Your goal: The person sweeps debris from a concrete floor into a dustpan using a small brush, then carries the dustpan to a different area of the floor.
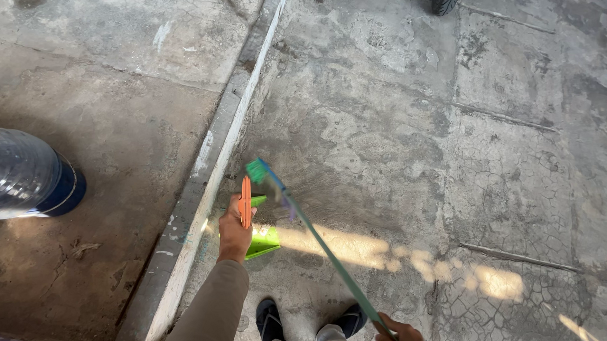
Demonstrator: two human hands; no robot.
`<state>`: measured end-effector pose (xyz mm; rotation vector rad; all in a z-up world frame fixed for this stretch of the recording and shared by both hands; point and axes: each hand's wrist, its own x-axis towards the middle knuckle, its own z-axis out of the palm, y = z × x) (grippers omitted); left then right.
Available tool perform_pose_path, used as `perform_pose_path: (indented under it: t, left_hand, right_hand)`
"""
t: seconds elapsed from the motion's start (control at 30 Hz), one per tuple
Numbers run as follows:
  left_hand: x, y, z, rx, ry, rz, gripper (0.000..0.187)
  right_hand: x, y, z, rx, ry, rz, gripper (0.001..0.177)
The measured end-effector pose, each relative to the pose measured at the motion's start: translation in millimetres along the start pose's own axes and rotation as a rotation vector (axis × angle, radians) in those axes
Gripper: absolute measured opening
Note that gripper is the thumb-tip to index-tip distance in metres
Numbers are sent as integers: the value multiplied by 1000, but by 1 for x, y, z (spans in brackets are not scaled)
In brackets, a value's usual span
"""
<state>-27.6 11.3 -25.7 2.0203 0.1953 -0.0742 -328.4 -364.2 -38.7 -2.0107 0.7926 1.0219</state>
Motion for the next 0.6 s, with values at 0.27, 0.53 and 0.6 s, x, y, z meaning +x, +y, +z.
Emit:
perform_pose_path:
  t: [0.27,0.53,0.6]
  left_hand:
    - [-13,8,-7,-93,21,84,28]
    - [-15,1,-7,-68,29,90,30]
    - [-12,-1,-6,-58,36,101,33]
  right_hand:
    - [22,-32,24,-504,402,-35,59]
    - [2,-87,54,199,50,28,58]
    - [-1,-89,57,265,-23,-5,55]
